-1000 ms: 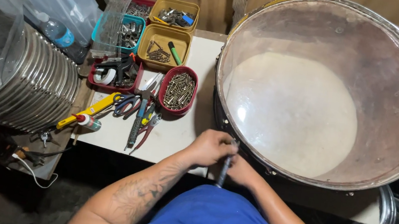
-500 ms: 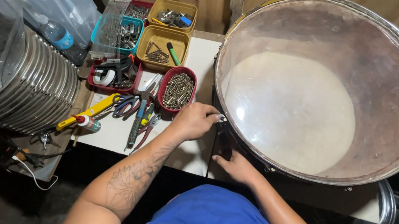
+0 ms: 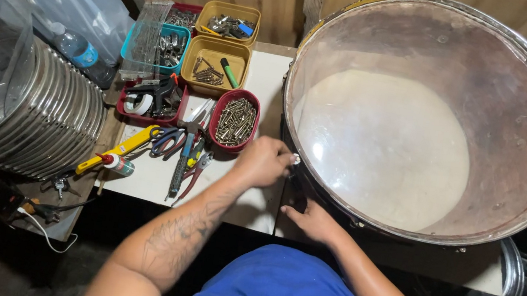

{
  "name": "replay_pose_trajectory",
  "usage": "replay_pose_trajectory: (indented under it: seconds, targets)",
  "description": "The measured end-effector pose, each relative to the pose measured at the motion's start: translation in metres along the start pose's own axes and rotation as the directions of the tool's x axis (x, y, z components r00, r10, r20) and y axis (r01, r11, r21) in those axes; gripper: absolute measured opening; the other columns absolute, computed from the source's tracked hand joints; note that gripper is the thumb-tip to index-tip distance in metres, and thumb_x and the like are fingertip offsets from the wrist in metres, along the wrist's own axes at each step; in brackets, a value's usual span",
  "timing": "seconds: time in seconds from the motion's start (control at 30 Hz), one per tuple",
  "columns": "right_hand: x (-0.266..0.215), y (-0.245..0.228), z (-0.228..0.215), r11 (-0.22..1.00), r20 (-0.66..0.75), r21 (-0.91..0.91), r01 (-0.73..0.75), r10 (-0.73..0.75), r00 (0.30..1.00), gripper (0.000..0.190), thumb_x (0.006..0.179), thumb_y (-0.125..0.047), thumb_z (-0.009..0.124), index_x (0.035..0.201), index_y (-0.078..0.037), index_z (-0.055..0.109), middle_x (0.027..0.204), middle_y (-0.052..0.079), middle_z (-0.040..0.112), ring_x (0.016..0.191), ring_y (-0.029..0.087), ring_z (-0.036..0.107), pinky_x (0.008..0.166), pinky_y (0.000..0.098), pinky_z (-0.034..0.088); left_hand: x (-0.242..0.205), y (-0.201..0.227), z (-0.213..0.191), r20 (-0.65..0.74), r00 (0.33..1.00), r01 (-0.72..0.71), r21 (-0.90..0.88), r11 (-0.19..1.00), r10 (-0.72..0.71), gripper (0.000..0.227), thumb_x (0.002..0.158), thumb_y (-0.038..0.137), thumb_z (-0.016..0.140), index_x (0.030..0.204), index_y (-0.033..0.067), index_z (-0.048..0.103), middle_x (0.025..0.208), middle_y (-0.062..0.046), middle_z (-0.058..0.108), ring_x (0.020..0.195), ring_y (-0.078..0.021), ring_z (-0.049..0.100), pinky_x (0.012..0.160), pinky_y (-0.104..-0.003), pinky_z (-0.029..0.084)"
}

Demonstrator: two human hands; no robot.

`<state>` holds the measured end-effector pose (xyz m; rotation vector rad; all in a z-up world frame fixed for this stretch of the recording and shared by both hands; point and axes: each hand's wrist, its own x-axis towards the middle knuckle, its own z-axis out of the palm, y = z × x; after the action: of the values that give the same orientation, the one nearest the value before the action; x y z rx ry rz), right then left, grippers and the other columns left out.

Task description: The person uses a wrench to tighten the lugs on a large drum shell. They then switch to a pair of pliers to continue tightening the lugs around the drum's circumference.

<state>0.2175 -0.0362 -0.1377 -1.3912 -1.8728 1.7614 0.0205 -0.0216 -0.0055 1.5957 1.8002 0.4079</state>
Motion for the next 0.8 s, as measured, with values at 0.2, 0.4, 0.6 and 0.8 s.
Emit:
replay_pose_trajectory:
  seconds: [0.2,0.4,0.6,0.8]
  targets:
    - [0.028,0.044,0.01,0.897,0.002,-0.285,0.337,-0.351,0.936,0.06,0.093,-0.023,0.074,0.137,0.01,0.052,0.125,0.033,0.067,0.122,0.041,0.065,0.104,0.0508,0.054,-0.006,-0.001,0.084,-0.1,0.953,0.165,-0.621,0.766,-0.286,0.034,0.092,0.037,0.07,0.095,0.0048,0.079,0.083,-0.015,0.077,0.088,-0.0284,0.077,0.074,-0.04,0.059]
    - [0.024,0.047,0.016,1.0,-0.075,0.0,0.019,-0.019,0.997,0.042,0.08,-0.022,0.076,0.114,0.003,0.069,0.099,0.018,0.077,0.092,0.027,0.076,0.082,0.0418,0.062,-0.003,-0.047,0.075,0.031,1.0,0.009,-0.392,0.92,0.004,0.035,0.084,0.036,0.077,0.11,0.0134,0.077,0.108,-0.013,0.078,0.111,-0.0343,0.071,0.095,-0.048,0.056]
    - [-0.042,0.003,-0.006,0.972,0.001,-0.231,-0.036,0.037,0.999,0.061,0.091,-0.041,0.073,0.143,-0.011,0.062,0.144,0.019,0.061,0.137,0.037,0.055,0.119,0.0492,0.041,0.019,-0.08,0.084,-0.305,0.948,0.006,-0.264,0.965,-0.089,0.022,0.084,0.036,0.075,0.105,0.0283,0.079,0.093,-0.001,0.075,0.095,-0.0232,0.074,0.085,-0.039,0.061]
    - [-0.086,0.082,-0.038,0.668,-0.124,-0.48,-0.568,0.59,0.798,0.077,0.083,-0.082,0.051,0.06,-0.011,0.067,0.068,0.008,0.071,0.068,0.021,0.07,0.067,0.0345,0.048,0.024,-0.067,0.116,-0.622,0.734,-0.445,-0.136,0.885,0.273,0.035,0.092,0.022,0.064,0.112,-0.0061,0.073,0.093,-0.014,0.066,0.083,-0.0288,0.066,0.073,-0.04,0.055]
